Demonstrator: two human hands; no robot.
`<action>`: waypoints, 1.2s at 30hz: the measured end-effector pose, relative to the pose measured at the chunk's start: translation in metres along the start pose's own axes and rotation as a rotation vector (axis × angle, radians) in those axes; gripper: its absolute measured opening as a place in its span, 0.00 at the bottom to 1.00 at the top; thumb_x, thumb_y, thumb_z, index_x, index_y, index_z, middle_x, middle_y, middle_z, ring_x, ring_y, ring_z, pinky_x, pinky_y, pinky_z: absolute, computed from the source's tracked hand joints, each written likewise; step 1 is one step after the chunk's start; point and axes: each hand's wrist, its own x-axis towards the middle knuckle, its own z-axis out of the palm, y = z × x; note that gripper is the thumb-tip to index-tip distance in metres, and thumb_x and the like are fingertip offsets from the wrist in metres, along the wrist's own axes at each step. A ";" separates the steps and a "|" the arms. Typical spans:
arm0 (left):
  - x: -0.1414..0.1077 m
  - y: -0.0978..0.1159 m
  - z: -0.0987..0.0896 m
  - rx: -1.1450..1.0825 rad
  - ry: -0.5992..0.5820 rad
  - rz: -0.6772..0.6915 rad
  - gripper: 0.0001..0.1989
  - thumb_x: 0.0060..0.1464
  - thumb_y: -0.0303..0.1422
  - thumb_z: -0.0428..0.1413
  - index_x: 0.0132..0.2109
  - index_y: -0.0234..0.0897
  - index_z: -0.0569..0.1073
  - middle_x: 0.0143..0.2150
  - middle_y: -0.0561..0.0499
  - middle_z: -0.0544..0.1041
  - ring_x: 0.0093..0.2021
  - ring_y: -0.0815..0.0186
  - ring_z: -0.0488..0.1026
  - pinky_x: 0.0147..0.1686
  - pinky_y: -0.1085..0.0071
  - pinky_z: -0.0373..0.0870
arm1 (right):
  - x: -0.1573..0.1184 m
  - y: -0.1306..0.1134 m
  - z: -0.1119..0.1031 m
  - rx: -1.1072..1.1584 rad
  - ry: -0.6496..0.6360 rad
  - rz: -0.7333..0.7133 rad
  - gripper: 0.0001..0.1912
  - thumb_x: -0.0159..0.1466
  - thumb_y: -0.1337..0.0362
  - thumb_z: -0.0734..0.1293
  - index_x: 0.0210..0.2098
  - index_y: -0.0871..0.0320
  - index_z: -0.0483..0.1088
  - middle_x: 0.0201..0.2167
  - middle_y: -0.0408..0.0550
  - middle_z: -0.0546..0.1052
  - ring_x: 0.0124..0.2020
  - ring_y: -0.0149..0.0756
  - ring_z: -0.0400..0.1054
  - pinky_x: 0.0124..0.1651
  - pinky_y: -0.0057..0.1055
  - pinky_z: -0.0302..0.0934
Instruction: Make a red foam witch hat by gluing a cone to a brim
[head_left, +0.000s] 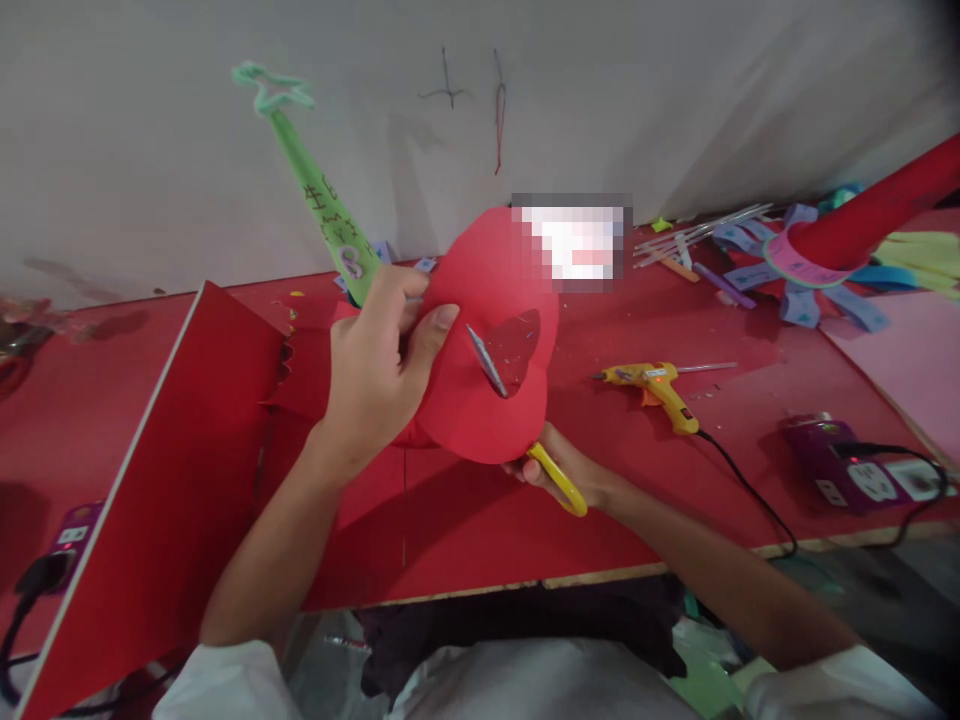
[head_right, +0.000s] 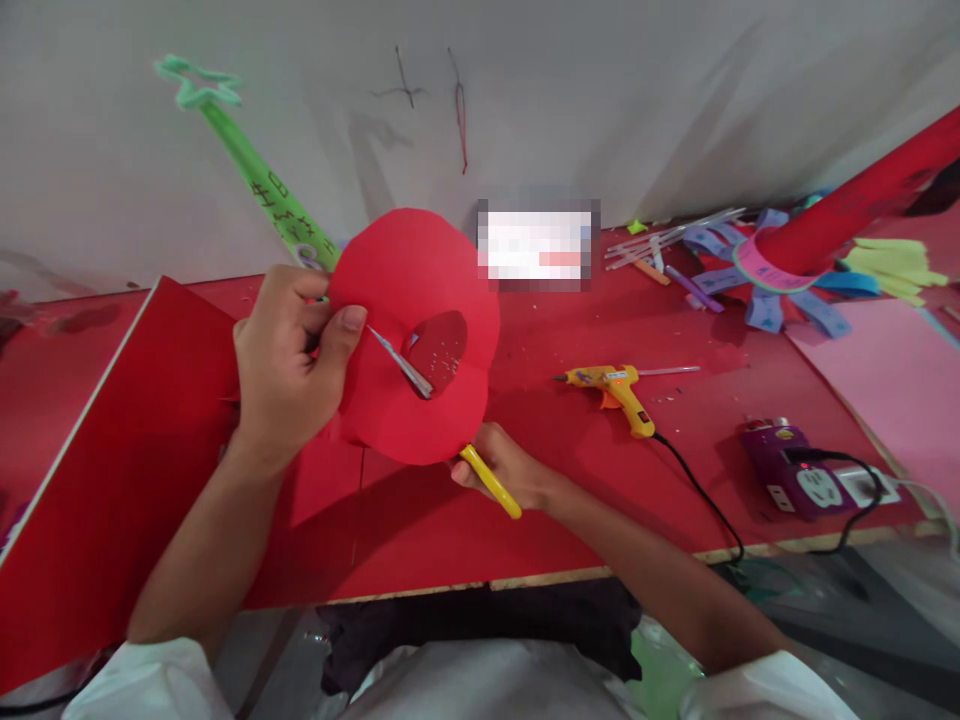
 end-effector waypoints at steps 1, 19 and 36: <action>0.000 0.000 0.001 -0.022 0.000 -0.012 0.11 0.73 0.44 0.54 0.45 0.43 0.67 0.22 0.62 0.60 0.21 0.70 0.56 0.29 0.69 0.56 | 0.000 0.000 0.000 0.004 0.007 -0.001 0.38 0.64 0.23 0.63 0.32 0.55 0.62 0.26 0.39 0.64 0.26 0.28 0.54 0.28 0.29 0.49; -0.001 0.008 0.004 -0.151 0.023 -0.089 0.16 0.74 0.49 0.53 0.42 0.43 0.65 0.23 0.61 0.56 0.19 0.73 0.52 0.23 0.71 0.51 | 0.000 -0.001 0.003 0.070 0.062 -0.022 0.35 0.64 0.27 0.67 0.32 0.55 0.63 0.22 0.36 0.64 0.22 0.26 0.56 0.25 0.28 0.49; -0.004 0.014 0.008 -0.181 0.067 -0.150 0.19 0.73 0.52 0.54 0.40 0.43 0.64 0.24 0.61 0.53 0.20 0.73 0.50 0.22 0.69 0.48 | 0.000 0.000 0.005 0.203 0.124 0.029 0.35 0.62 0.27 0.70 0.36 0.54 0.64 0.24 0.34 0.64 0.19 0.23 0.56 0.21 0.26 0.51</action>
